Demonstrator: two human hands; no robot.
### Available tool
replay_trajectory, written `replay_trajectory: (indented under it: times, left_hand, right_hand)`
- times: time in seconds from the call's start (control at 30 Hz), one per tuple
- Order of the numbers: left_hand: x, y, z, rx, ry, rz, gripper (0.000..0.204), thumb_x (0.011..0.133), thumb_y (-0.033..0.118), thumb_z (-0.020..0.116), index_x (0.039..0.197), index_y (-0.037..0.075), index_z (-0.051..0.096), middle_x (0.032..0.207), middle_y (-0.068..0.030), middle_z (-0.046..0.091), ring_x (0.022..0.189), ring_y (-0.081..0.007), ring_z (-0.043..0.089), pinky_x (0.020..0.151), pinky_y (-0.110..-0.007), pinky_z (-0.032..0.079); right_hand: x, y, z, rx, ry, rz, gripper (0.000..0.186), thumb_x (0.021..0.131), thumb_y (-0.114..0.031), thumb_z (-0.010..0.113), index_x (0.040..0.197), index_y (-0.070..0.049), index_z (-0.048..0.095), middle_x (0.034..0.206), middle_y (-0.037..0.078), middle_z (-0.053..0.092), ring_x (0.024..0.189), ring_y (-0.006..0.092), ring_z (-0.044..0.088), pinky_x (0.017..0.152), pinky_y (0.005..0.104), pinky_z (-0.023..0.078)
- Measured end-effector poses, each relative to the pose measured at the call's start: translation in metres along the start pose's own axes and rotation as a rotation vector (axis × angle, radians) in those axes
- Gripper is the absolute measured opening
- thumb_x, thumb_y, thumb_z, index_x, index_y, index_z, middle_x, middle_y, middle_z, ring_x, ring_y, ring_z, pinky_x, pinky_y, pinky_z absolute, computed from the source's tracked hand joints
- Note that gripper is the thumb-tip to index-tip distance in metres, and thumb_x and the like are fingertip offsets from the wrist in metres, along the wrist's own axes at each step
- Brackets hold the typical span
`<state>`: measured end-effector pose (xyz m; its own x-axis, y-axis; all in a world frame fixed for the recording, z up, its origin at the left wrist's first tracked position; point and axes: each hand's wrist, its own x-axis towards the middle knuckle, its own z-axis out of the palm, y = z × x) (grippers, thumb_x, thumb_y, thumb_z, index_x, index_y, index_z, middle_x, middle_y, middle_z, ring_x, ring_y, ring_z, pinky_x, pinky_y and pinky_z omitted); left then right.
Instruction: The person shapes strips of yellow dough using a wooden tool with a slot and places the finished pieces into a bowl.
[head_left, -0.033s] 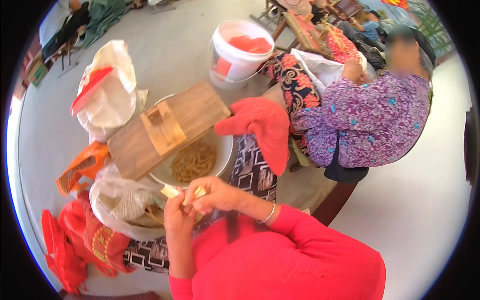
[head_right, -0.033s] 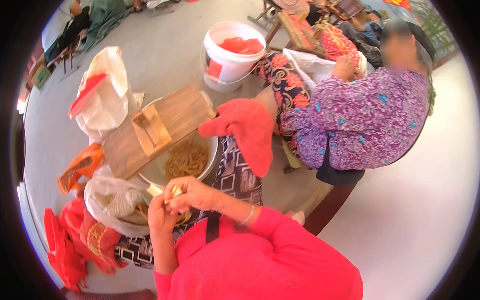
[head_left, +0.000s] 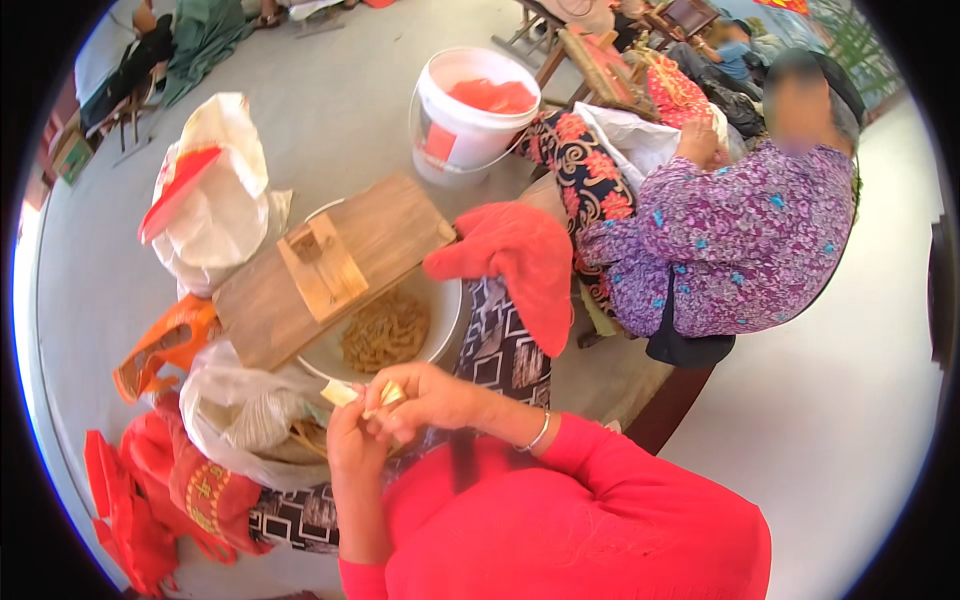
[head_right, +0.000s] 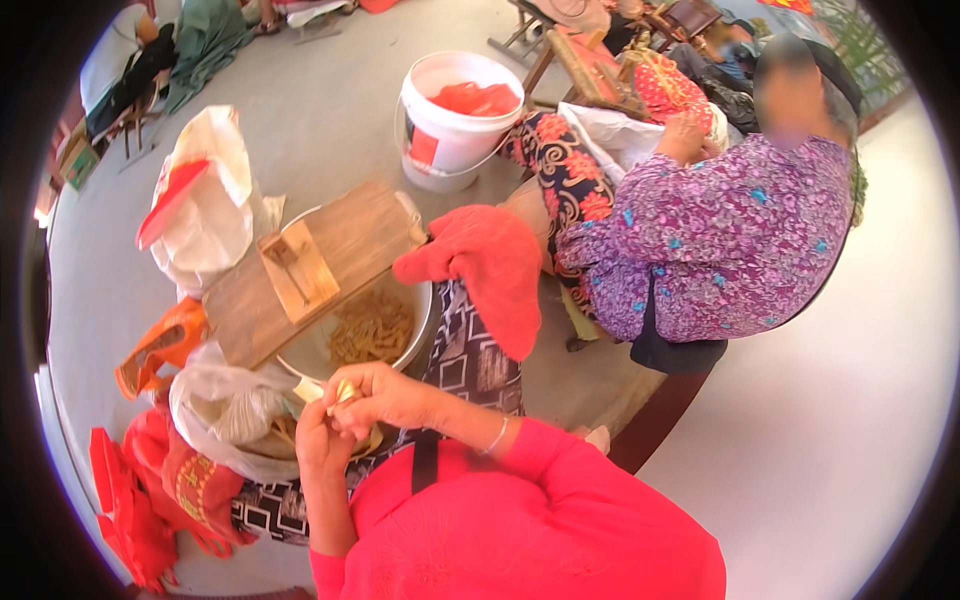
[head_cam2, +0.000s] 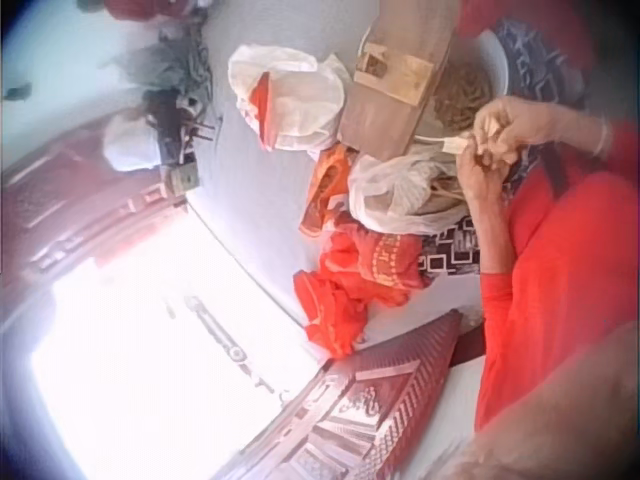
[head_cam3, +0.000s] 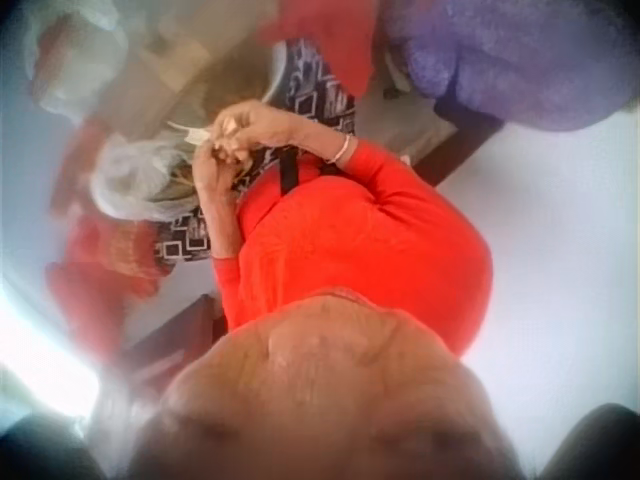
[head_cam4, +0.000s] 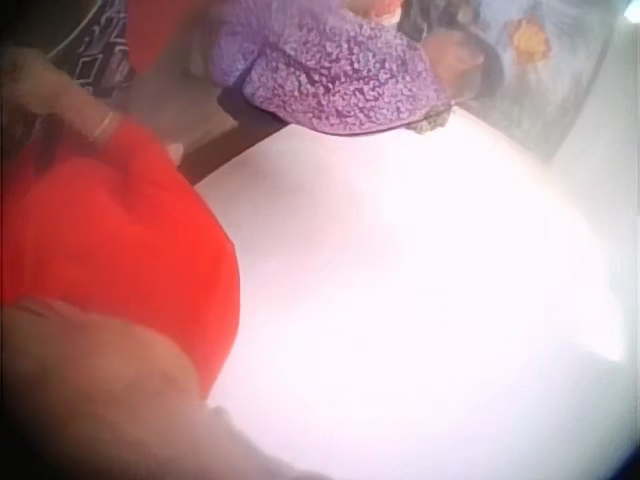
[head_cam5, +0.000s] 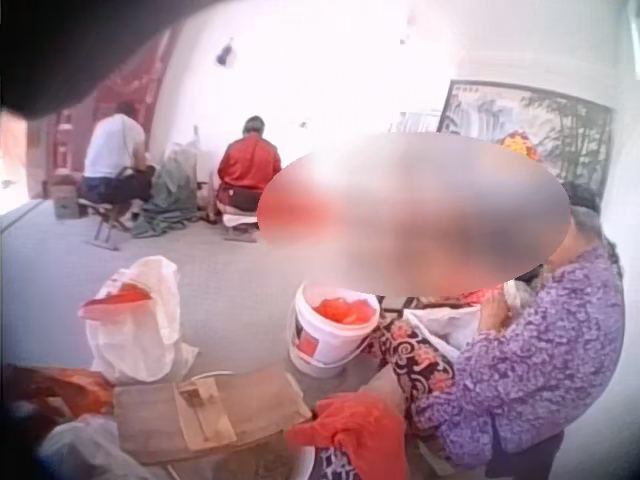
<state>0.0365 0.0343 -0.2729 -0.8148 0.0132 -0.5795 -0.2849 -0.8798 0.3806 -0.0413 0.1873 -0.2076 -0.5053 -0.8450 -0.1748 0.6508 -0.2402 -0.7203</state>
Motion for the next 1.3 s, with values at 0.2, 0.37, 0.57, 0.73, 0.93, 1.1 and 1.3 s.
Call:
replay_trajectory:
  times: [0.2,0.37,0.57,0.73,0.93,1.1,1.3]
  left_hand:
    - [-0.011,0.01,0.035,0.083,-0.021,0.159,0.022,0.099,0.028,0.046,0.1,0.009,0.056,0.088,-0.006,0.062,0.07,-0.0158,0.057,0.052,-0.026,0.042]
    - [-0.005,0.01,0.021,1.292,0.016,0.54,0.012,0.088,0.016,0.055,0.092,0.006,0.06,0.086,-0.0086,0.062,0.08,-0.0249,0.063,0.066,-0.038,0.05]
    - [-0.012,-0.001,0.033,1.979,0.202,0.917,0.01,0.074,0.01,0.06,0.08,0.003,0.057,0.085,-0.0105,0.058,0.077,-0.0311,0.058,0.061,-0.044,0.046]
    - [-0.005,0.0,0.036,1.713,0.316,1.009,0.009,0.082,0.007,0.06,0.077,0.003,0.053,0.077,-0.0083,0.061,0.064,-0.0237,0.059,0.055,-0.037,0.044]
    - [-0.006,-0.002,0.036,0.656,0.011,0.43,0.009,0.088,0.008,0.062,0.086,0.001,0.057,0.078,-0.0078,0.061,0.072,-0.0107,0.056,0.063,-0.028,0.046]
    - [-0.002,0.001,0.036,1.239,0.09,0.938,0.01,0.079,0.003,0.066,0.084,0.003,0.058,0.081,-0.0098,0.057,0.071,-0.0241,0.058,0.063,-0.034,0.046]
    - [0.001,0.011,0.034,1.528,0.055,1.196,0.017,0.071,0.0,0.068,0.084,0.003,0.057,0.08,-0.012,0.057,0.073,-0.0315,0.057,0.063,-0.037,0.046]
  right_hand:
    - [-0.012,-0.01,0.004,-0.582,0.222,-0.015,0.01,0.089,-0.013,0.062,0.096,-0.008,0.066,0.094,0.005,0.062,0.077,0.0139,0.059,0.065,0.0295,0.046]
    - [0.001,-0.013,0.017,-1.642,0.224,-0.885,0.03,0.064,-0.018,0.074,0.093,-0.015,0.067,0.12,0.014,0.055,0.114,0.0373,0.048,0.091,0.0498,0.042]
    - [0.015,0.02,-0.015,-1.447,0.145,-0.673,0.012,0.078,-0.006,0.06,0.09,-0.004,0.061,0.093,0.012,0.063,0.087,0.0315,0.064,0.074,0.0364,0.052]
    - [0.022,0.038,-0.014,-1.15,0.435,-0.567,0.008,0.087,-0.007,0.062,0.092,-0.001,0.063,0.081,0.01,0.064,0.069,0.0207,0.063,0.059,0.031,0.051]
    - [0.022,0.042,-0.023,-0.324,0.556,-0.26,0.011,0.09,-0.01,0.064,0.093,0.001,0.064,0.076,0.002,0.062,0.057,0.0059,0.053,0.051,0.0191,0.043]
    - [0.028,0.044,-0.033,0.085,0.528,-0.168,0.012,0.087,-0.011,0.068,0.091,-0.002,0.06,0.072,0.004,0.063,0.055,0.0079,0.055,0.049,0.0203,0.044]
    - [0.026,0.039,-0.038,-0.238,0.476,-0.015,0.012,0.09,-0.012,0.063,0.097,-0.001,0.063,0.072,0.001,0.061,0.055,0.0058,0.052,0.05,0.0192,0.043]
